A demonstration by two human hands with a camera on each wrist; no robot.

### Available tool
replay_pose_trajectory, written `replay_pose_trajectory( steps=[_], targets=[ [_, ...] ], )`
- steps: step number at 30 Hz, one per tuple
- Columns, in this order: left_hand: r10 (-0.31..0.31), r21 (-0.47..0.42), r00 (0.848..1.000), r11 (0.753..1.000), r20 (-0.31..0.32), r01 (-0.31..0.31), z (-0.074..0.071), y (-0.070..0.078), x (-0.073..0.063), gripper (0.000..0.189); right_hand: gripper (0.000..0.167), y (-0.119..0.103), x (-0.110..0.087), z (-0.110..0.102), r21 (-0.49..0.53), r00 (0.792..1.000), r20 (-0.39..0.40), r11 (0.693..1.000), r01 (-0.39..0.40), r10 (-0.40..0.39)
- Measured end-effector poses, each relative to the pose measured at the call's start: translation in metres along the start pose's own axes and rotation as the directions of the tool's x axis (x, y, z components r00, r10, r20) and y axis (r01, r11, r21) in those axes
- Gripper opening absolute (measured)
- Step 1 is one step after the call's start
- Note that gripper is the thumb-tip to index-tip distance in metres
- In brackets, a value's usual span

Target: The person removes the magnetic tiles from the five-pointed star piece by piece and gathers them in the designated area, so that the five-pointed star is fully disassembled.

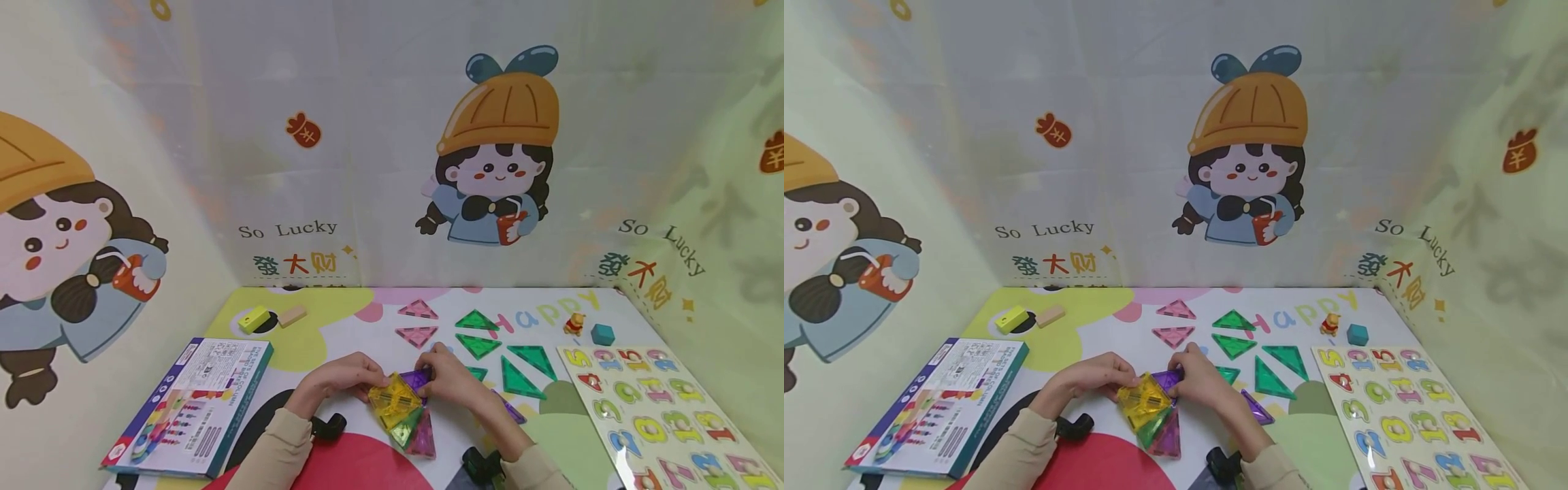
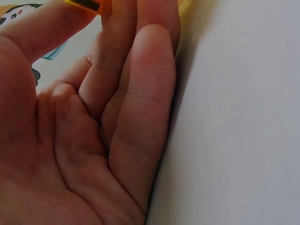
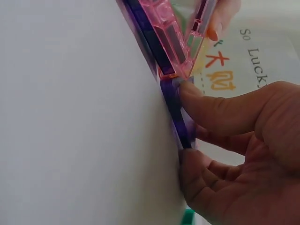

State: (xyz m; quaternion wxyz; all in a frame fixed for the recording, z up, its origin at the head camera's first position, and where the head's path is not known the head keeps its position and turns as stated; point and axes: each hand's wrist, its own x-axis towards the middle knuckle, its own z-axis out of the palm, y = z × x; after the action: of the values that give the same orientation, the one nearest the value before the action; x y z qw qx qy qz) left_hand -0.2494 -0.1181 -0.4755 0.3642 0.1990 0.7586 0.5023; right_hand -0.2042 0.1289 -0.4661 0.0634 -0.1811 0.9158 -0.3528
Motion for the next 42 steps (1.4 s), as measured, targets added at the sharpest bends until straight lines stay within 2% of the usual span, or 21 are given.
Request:
replay_pose_trajectory(
  steps=[6, 9, 12, 14, 19, 23, 27, 30, 32, 34, 36, 38, 42],
  targets=[
    [0.025, 0.009, 0.999, 1.000, 0.046, -0.026, -0.002, -0.003, 0.001, 0.028, 0.011, 0.005, 0.004, -0.005, 0.128, 0.999, -0.033, 0.992, 0.023, -0.019],
    [0.030, -0.001, 0.997, 1.000, 0.071, -0.030, -0.003, -0.004, 0.003, 0.023, 0.006, 0.005, 0.005, -0.010, 0.193, 0.994, -0.106, 0.981, -0.015, 0.035],
    [0.027, 0.002, 0.996, 1.000, 0.087, -0.027, -0.005, -0.003, 0.003, 0.020, 0.006, 0.006, 0.007, -0.013, 0.224, 0.975, -0.195, 0.973, -0.060, 0.105],
    [0.023, 0.008, 0.996, 1.000, 0.091, -0.024, -0.006, -0.002, 0.002, 0.020, 0.006, 0.008, 0.008, -0.014, 0.207, 0.965, -0.232, 0.976, -0.072, 0.120],
    [0.027, 0.005, 0.996, 1.000, 0.088, -0.028, -0.006, -0.001, 0.001, 0.021, 0.009, 0.013, 0.010, -0.011, 0.106, 0.970, -0.227, 0.992, -0.068, 0.091],
    [0.024, 0.004, 0.996, 1.000, 0.089, -0.025, -0.005, -0.002, 0.001, 0.023, 0.010, 0.013, 0.010, -0.009, 0.043, 0.965, -0.241, 0.994, -0.096, 0.104],
    [0.027, 0.006, 0.996, 1.000, 0.085, -0.027, -0.005, -0.003, 0.000, 0.024, 0.009, 0.006, 0.005, -0.013, 0.039, 0.954, -0.265, 0.991, -0.131, 0.137],
    [0.032, 0.002, 0.997, 0.999, 0.077, -0.032, -0.005, -0.004, 0.000, 0.025, 0.010, -0.001, -0.001, -0.016, 0.063, 0.972, -0.206, 0.993, -0.102, 0.113],
    [0.031, -0.001, 0.997, 1.000, 0.074, -0.031, -0.006, -0.004, 0.000, 0.025, 0.014, -0.006, -0.006, -0.017, 0.104, 0.991, -0.103, 0.992, -0.072, 0.083],
    [0.034, -0.002, 0.996, 0.999, 0.078, -0.034, -0.006, -0.005, 0.000, 0.025, 0.020, -0.008, -0.012, -0.016, 0.180, 0.997, 0.028, 0.981, -0.070, 0.066],
    [0.043, -0.004, 0.995, 0.999, 0.092, -0.043, -0.007, -0.006, 0.001, 0.026, 0.027, -0.009, -0.016, -0.014, 0.280, 0.988, 0.139, 0.955, -0.103, 0.066],
    [0.057, -0.008, 0.992, 0.998, 0.108, -0.056, -0.008, -0.006, 0.001, 0.028, 0.033, -0.008, -0.019, -0.010, 0.381, 0.975, 0.210, 0.912, -0.149, 0.071],
    [0.090, -0.023, 0.986, 0.996, 0.142, -0.087, -0.008, -0.009, 0.001, 0.033, 0.042, -0.006, -0.022, -0.004, 0.529, 0.963, 0.259, 0.822, -0.209, 0.077]
  ],
)
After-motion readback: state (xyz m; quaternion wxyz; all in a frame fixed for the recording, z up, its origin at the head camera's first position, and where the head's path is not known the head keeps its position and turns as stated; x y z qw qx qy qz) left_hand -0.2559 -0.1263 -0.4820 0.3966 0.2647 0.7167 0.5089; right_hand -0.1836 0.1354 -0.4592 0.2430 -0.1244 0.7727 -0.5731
